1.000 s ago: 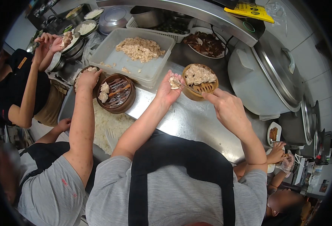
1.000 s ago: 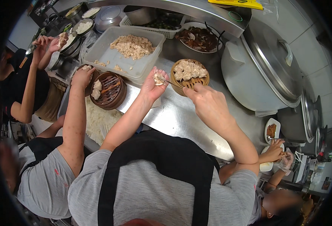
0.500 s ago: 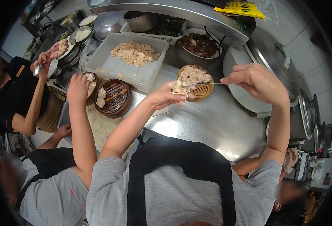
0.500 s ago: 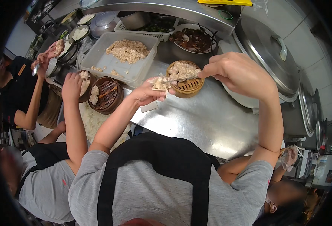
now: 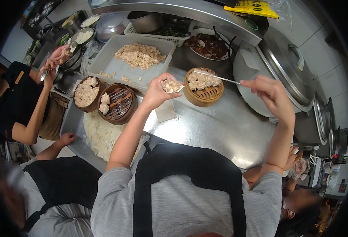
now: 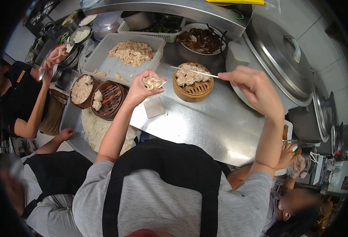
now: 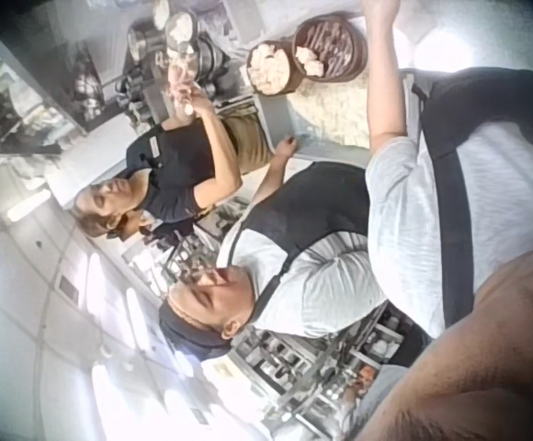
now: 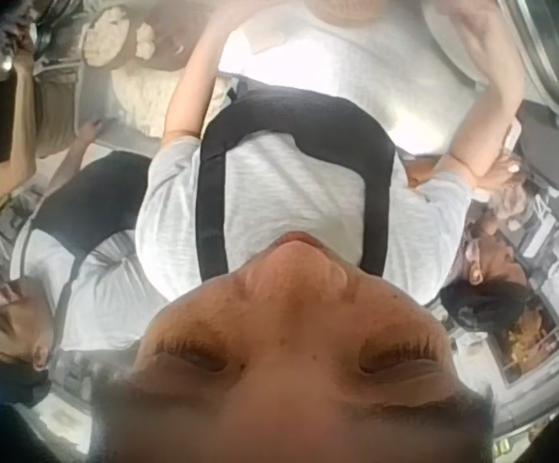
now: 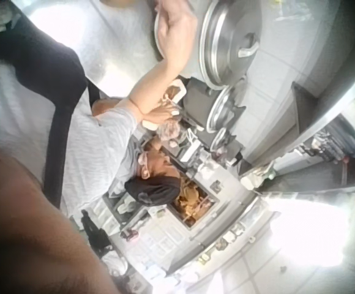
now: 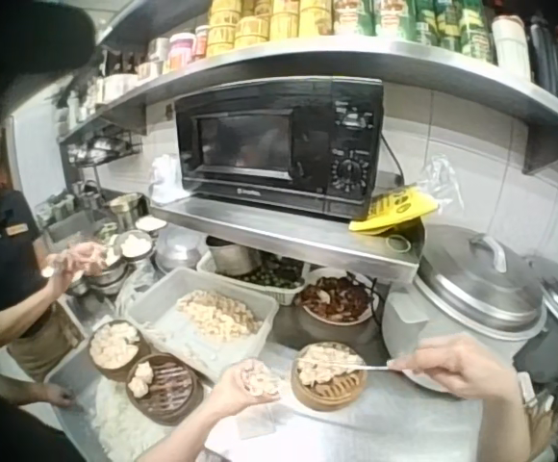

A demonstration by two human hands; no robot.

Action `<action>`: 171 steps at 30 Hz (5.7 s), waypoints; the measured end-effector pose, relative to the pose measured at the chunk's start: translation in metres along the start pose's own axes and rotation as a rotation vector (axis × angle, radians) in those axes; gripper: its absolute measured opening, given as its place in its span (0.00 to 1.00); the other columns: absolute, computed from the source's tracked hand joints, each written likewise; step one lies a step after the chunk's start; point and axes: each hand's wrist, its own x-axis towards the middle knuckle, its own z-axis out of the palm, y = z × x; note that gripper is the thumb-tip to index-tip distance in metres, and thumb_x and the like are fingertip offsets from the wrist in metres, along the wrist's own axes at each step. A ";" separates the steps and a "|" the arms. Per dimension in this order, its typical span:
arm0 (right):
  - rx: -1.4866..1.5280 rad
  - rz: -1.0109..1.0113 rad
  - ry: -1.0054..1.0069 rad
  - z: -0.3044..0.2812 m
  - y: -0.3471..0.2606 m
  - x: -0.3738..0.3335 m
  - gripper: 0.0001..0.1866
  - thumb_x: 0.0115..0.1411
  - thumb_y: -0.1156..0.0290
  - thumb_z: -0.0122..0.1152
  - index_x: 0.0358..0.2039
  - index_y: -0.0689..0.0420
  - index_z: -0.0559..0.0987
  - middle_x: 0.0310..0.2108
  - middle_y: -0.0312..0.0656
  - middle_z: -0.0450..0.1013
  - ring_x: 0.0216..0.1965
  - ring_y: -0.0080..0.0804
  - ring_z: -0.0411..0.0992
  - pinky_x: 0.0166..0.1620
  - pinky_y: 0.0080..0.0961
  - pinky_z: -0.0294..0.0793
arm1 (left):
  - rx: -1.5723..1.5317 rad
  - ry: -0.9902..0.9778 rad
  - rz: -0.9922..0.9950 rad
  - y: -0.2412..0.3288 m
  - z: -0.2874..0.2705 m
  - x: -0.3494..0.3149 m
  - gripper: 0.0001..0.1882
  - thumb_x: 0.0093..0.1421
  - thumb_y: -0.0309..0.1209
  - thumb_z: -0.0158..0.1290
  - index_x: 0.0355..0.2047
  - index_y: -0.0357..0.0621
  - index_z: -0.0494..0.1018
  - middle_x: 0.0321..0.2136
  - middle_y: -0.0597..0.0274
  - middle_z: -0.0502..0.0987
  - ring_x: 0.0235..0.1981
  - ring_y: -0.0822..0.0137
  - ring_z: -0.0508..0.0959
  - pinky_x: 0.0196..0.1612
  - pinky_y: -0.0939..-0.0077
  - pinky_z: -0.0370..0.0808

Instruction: The person assembles dim sum by placing filling from a tray onto square wrappers, folding the wrappers around the filling, and placing the finished pieces into a bamboo steamer basket.

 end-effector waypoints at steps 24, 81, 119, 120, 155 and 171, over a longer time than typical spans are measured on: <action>0.270 0.096 0.187 0.090 0.013 -0.018 0.22 0.50 0.88 0.49 0.45 0.59 0.78 0.25 0.44 0.68 0.28 0.32 0.69 0.33 0.25 0.68 | -0.216 0.122 -0.186 -0.002 0.007 -0.009 0.20 0.46 0.21 0.65 0.40 0.39 0.72 0.33 0.59 0.78 0.26 0.75 0.75 0.30 0.83 0.76; -0.287 -0.579 -0.417 0.224 0.052 0.270 0.09 0.48 0.76 0.55 0.30 0.57 0.81 0.28 0.41 0.72 0.36 0.38 0.73 0.34 0.34 0.74 | -0.012 0.512 -0.255 0.011 -0.088 -0.068 0.11 0.48 0.24 0.64 0.21 0.42 0.70 0.19 0.72 0.70 0.21 0.81 0.67 0.25 0.85 0.64; 0.654 0.193 -1.279 0.187 0.132 0.311 0.16 0.54 0.83 0.48 0.42 0.66 0.78 0.22 0.38 0.73 0.16 0.19 0.69 0.15 0.15 0.66 | -0.062 0.634 -0.305 0.009 -0.115 -0.045 0.14 0.47 0.19 0.63 0.34 0.37 0.73 0.27 0.65 0.77 0.30 0.77 0.76 0.33 0.82 0.73; 0.649 0.185 -1.276 0.182 0.133 0.304 0.16 0.54 0.83 0.48 0.42 0.66 0.78 0.22 0.38 0.73 0.16 0.19 0.69 0.15 0.15 0.66 | -0.115 0.630 -0.375 0.012 -0.115 -0.044 0.14 0.47 0.19 0.63 0.34 0.37 0.73 0.28 0.64 0.78 0.30 0.77 0.76 0.33 0.82 0.74; -0.223 -0.279 0.157 0.112 0.012 0.026 0.22 0.46 0.79 0.58 0.45 0.50 0.79 0.26 0.34 0.67 0.29 0.30 0.69 0.27 0.27 0.69 | -0.028 0.186 0.152 0.016 -0.018 0.000 0.13 0.46 0.24 0.65 0.24 0.44 0.69 0.20 0.75 0.69 0.22 0.83 0.67 0.25 0.86 0.63; -0.029 -0.128 0.259 0.100 0.024 -0.003 0.25 0.46 0.86 0.54 0.46 0.53 0.78 0.24 0.39 0.67 0.27 0.35 0.67 0.30 0.30 0.68 | -0.012 0.184 0.122 0.035 -0.004 0.001 0.11 0.47 0.26 0.65 0.27 0.42 0.73 0.21 0.74 0.72 0.25 0.83 0.70 0.27 0.87 0.68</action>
